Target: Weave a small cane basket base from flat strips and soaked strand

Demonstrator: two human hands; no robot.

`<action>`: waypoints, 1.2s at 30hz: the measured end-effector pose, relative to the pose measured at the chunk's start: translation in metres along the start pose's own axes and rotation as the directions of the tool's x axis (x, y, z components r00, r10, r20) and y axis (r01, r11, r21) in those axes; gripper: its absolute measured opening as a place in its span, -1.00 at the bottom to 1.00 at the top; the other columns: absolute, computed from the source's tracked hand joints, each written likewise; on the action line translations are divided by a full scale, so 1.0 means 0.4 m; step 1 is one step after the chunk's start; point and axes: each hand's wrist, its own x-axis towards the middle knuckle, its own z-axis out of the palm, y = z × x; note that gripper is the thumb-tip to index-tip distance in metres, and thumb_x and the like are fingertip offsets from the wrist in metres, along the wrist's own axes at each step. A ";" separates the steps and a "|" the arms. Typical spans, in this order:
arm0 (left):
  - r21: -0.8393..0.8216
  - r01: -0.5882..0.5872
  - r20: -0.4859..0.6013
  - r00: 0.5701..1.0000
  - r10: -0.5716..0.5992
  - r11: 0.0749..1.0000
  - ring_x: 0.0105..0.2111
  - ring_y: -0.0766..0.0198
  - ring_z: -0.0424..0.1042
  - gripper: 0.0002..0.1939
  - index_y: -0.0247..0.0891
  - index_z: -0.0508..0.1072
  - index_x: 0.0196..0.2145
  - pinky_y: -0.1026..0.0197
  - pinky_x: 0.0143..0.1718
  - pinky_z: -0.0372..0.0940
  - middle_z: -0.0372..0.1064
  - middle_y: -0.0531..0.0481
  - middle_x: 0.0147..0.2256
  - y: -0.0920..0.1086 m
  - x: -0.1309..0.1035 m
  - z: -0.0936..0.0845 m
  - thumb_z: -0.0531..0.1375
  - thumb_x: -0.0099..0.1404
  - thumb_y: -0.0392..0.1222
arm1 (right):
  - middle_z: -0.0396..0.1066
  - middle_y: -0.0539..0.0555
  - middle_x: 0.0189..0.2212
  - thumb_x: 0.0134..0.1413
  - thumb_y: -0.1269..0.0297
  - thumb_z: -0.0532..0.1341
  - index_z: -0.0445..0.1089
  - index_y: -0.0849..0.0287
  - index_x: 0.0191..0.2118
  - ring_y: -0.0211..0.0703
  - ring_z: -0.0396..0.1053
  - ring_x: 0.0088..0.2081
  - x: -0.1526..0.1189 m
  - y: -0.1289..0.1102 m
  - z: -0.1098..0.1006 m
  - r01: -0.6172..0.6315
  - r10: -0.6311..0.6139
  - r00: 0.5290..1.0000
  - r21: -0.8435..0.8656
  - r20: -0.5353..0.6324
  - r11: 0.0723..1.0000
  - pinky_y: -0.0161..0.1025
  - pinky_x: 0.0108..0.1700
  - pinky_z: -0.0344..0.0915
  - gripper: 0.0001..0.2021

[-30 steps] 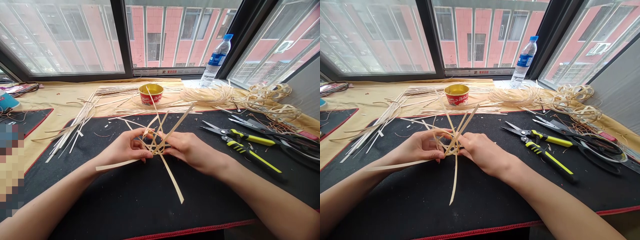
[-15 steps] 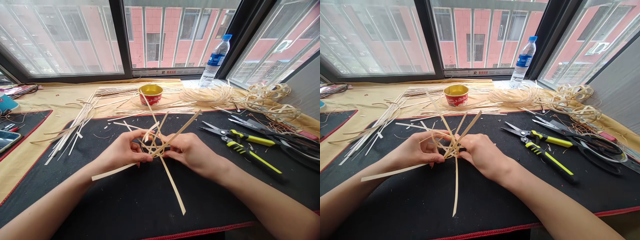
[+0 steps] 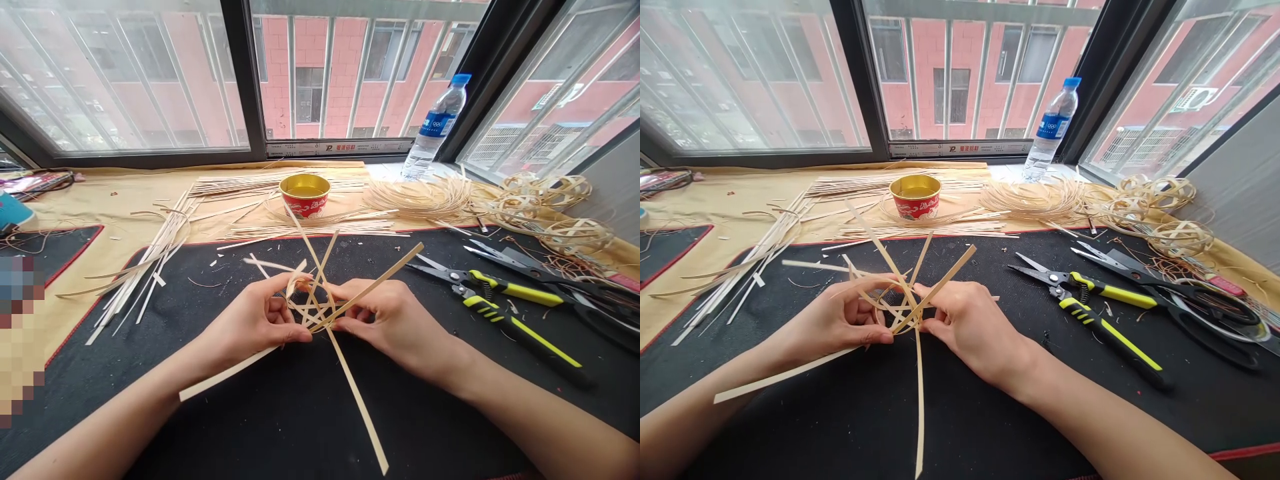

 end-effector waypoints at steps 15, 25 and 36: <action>0.074 -0.011 0.005 1.000 0.010 0.997 -0.57 0.38 0.27 -0.25 -0.36 0.22 0.15 0.35 -0.55 0.25 0.30 0.17 -0.59 -0.004 0.005 0.007 0.34 0.02 -0.16 | 0.47 0.07 -0.30 0.05 0.47 0.29 0.47 0.19 -0.24 -0.27 0.36 -0.44 -0.003 0.002 -0.005 -0.017 0.023 0.998 -0.085 0.067 0.996 -0.34 -0.39 0.26 -0.87; 0.112 0.010 -0.011 1.000 -0.009 0.994 -0.58 0.40 0.22 -0.29 -0.31 0.25 0.12 0.35 -0.55 0.22 0.22 0.20 -0.59 0.002 0.003 0.008 0.35 0.03 -0.14 | 0.40 0.00 -0.46 0.01 0.48 0.32 0.49 0.19 -0.28 -0.29 0.30 -0.49 0.001 -0.007 -0.014 -0.111 0.122 0.989 -0.119 0.084 0.987 -0.34 -0.43 0.19 -0.88; 0.074 0.052 -0.021 0.998 -0.051 0.996 -0.55 0.37 0.30 -0.21 -0.36 0.23 0.13 0.32 -0.49 0.28 0.29 0.16 -0.58 -0.003 0.007 0.007 0.39 -0.04 -0.15 | 0.51 0.12 -0.17 0.10 0.51 0.24 0.39 0.11 0.05 -0.08 0.47 -0.16 0.004 0.008 -0.012 0.121 -0.111 0.990 -0.125 0.084 0.985 -0.22 -0.15 0.35 -0.62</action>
